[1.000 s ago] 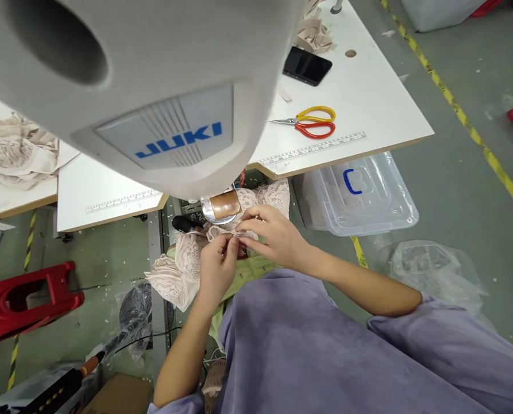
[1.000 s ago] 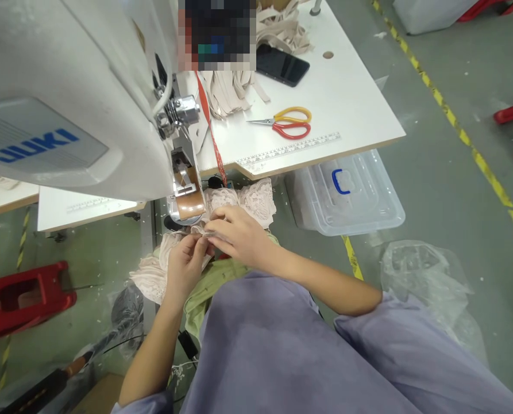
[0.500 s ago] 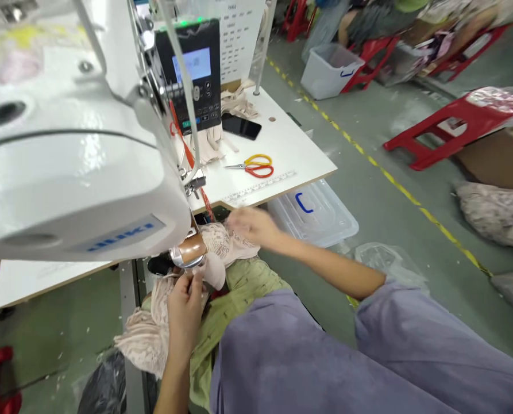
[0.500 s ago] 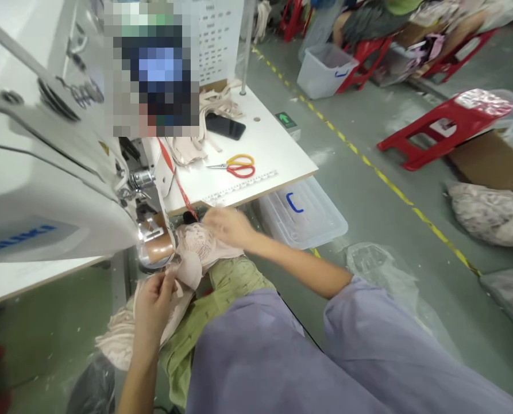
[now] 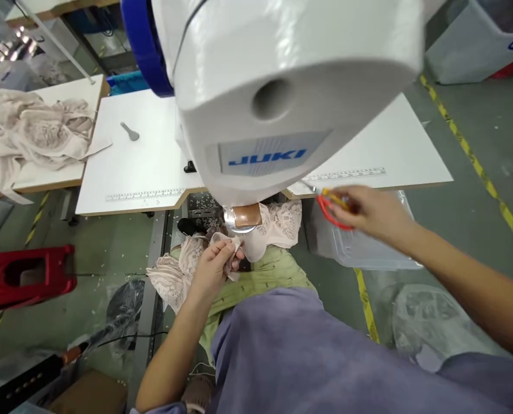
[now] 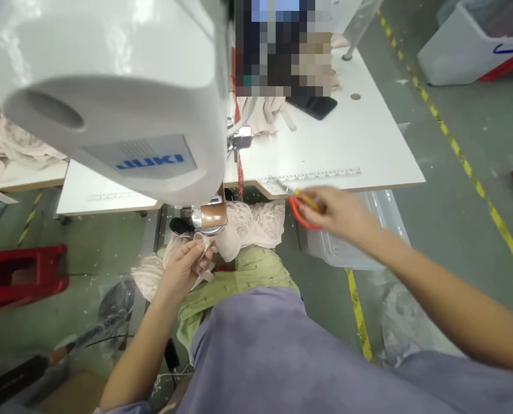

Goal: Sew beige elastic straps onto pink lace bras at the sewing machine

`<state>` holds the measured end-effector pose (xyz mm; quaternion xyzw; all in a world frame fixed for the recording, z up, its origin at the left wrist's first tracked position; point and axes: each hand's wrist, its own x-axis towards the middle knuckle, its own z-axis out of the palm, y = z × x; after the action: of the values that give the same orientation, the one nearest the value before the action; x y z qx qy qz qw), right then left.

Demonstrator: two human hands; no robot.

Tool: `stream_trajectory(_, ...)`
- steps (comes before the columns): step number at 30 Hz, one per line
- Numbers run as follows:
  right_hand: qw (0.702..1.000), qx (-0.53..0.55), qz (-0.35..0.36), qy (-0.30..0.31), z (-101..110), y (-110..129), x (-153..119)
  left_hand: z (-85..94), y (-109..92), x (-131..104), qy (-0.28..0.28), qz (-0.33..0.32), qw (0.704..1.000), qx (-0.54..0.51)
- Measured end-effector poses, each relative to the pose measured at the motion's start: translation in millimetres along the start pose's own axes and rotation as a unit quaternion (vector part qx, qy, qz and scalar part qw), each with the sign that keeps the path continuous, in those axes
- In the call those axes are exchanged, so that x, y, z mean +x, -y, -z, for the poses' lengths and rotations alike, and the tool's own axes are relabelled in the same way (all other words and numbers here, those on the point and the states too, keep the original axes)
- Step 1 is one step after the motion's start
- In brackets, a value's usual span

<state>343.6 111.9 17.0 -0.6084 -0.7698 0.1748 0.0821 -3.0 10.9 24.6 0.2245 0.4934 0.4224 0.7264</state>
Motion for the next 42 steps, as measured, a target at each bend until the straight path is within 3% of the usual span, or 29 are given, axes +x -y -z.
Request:
stream_trajectory(4, 0.984, 0.094, 0.108, 0.108, -10.9, 59.7, -72.0, -1.9, -1.1, 1.1, -0.006, 0.004, 1.0, 0.006)
stream_trajectory(6, 0.981, 0.107, 0.127, 0.104, -16.7, 82.7, -82.4, -3.7, -0.6, 1.0, -0.002, -0.011, 0.999, 0.041)
stream_trajectory(9, 0.98, 0.114, 0.148, 0.071, -26.3, 100.2, -76.3, -6.4, -0.1, -1.1, -0.003, -0.038, 0.994, 0.102)
stream_trajectory(17, 0.968, 0.132, 0.179, 0.113, -41.4, 103.5, -61.2, -6.7, -1.1, -7.8, -0.033, -0.039, 0.984, 0.172)
stream_trajectory(24, 0.967, 0.219, 0.087, 0.102, -33.3, 97.6, -73.9, 5.2, 4.3, -3.0, -0.019, -0.036, 0.998, 0.052)
stream_trajectory(28, 0.957, 0.246, 0.103, 0.114, -37.9, 106.0, -75.1, 7.6, 7.9, -1.4, -0.029, -0.045, 0.998, 0.037)
stream_trajectory(35, 0.958, 0.24, 0.113, 0.112, -49.0, 124.5, -61.2, 6.8, 3.9, -7.0, -0.063, -0.083, 0.982, 0.159)
stream_trajectory(42, 0.955, 0.244, 0.102, 0.135, -48.7, 122.4, -54.9, 10.1, 2.0, -7.1, -0.068, -0.109, 0.967, 0.218)
